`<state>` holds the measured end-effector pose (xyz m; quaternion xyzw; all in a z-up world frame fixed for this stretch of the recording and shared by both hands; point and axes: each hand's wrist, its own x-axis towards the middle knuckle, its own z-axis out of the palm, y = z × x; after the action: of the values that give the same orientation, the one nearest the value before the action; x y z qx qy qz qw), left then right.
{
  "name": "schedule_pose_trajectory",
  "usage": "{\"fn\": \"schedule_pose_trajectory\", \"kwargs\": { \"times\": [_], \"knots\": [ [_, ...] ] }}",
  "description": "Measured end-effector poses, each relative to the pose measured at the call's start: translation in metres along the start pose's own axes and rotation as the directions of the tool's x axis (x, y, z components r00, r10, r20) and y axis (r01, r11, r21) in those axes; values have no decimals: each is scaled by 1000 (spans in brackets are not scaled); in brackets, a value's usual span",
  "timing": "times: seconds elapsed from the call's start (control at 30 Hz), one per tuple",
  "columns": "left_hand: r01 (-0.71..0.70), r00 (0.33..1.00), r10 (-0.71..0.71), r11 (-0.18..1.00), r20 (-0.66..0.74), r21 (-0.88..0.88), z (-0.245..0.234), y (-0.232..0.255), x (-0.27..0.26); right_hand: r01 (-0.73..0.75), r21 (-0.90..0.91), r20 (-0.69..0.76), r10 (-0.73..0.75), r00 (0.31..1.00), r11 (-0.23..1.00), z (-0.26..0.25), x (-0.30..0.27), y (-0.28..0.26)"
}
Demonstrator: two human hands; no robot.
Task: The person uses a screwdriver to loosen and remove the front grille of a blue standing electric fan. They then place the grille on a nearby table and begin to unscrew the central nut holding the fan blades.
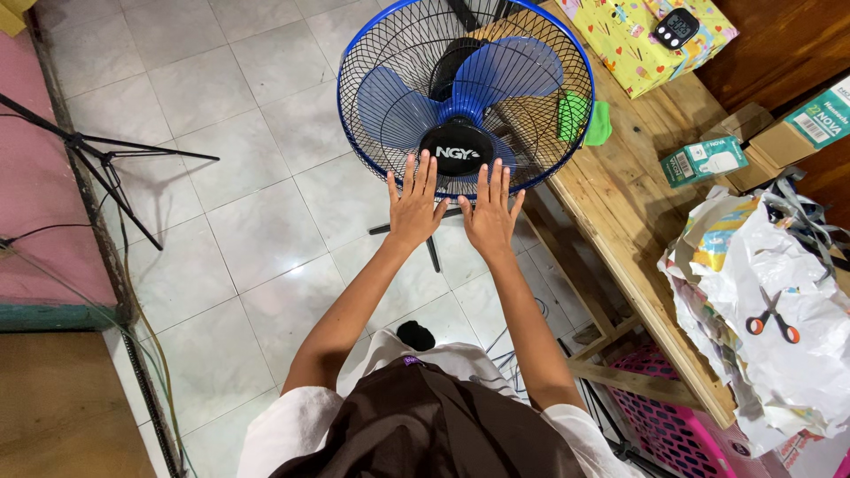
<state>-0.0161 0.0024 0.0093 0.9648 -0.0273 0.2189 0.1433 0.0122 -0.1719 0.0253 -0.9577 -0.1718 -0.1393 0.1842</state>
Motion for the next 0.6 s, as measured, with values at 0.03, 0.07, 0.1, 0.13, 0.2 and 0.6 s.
{"fn": "schedule_pose_trajectory", "kwargs": {
  "times": [0.03,0.07,0.1,0.13,0.2,0.6],
  "knots": [
    [-1,1000,1,1000,1,-1,-1,0,0,3,7,-1,-3,1000,1000,0,0,0],
    [-2,1000,2,1000,2,-2,-1,0,1,6,14,-2,-6,1000,1000,0,0,0],
    [-3,1000,3,1000,4,-3,-2,1,1,8,21,-2,-8,1000,1000,0,0,0],
    [-3,1000,3,1000,5,-6,-2,1,1,7,17,-3,-7,1000,1000,0,0,0],
    [-3,1000,3,1000,5,-9,-3,1,3,8,10,-6,-8,1000,1000,-2,2,0],
    [-20,999,20,1000,33,-13,-5,3,7,-16,5,17,16,1000,1000,-9,4,-3]
  ]
}}
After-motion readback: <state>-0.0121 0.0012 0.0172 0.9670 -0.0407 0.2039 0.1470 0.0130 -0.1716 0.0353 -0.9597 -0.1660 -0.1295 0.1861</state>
